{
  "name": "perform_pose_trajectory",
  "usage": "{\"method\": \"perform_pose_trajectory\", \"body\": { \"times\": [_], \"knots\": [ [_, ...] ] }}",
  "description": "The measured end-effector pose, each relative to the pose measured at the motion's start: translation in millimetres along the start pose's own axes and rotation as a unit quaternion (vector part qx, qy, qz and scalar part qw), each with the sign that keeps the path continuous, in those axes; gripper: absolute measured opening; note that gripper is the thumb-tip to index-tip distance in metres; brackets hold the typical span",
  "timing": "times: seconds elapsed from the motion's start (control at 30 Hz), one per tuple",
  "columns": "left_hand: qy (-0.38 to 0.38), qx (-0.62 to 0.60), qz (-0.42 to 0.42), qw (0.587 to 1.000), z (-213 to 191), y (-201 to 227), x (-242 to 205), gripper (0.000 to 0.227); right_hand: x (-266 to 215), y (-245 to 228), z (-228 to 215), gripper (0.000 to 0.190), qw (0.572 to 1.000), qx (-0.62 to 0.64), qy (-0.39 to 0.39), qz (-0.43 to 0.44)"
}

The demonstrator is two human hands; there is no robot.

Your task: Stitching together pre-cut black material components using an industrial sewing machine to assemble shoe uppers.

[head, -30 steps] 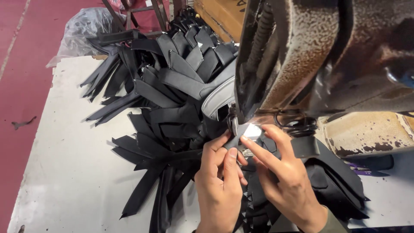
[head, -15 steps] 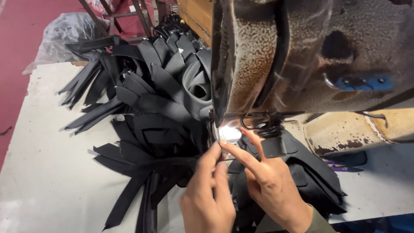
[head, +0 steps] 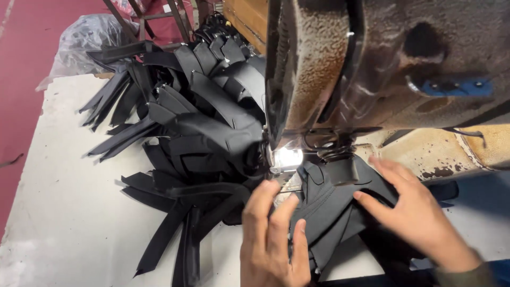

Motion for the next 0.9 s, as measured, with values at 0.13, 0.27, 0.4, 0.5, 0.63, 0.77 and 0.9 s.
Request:
{"method": "perform_pose_trajectory", "body": {
  "times": [0.13, 0.27, 0.4, 0.5, 0.63, 0.77, 0.9],
  "knots": [
    [-0.089, 0.000, -0.046, 0.995, 37, -41, -33, 0.028, 1, 26, -16, 0.057, 0.982, 0.062, -0.056, 0.169],
    [-0.165, 0.243, -0.135, 0.946, 36, -98, -36, 0.055, -9, 20, -17, 0.047, 0.994, 0.097, -0.022, 0.040],
    [-0.051, 0.094, -0.087, 0.990, -12, -34, 0, 0.011, -48, 2, 0, 0.064, 0.992, 0.108, 0.030, 0.055],
    [-0.089, -0.211, -0.088, 0.969, -34, -7, 9, 0.028, -80, -25, 37, 0.062, 0.970, 0.145, -0.019, -0.197],
    [-0.053, -0.230, -0.207, 0.949, -43, -7, 16, 0.038, -104, -55, 80, 0.068, 0.968, 0.232, -0.044, -0.085],
    [-0.016, -0.179, -0.191, 0.965, -28, -24, 15, 0.050, -103, -75, 98, 0.064, 0.977, 0.190, 0.032, -0.097],
    [-0.044, -0.189, -0.219, 0.956, -24, -24, 34, 0.050, -88, -70, 93, 0.069, 0.969, 0.203, 0.022, -0.138]
  ]
}}
Point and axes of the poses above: each hand's wrist, its own x-axis towards the middle knuckle, its own z-axis out of the palm, y = z × x, the point moved 1 cm from there along x, towards the middle knuckle, and after that the axes turned 8 degrees about x, right-handed, at the moved point
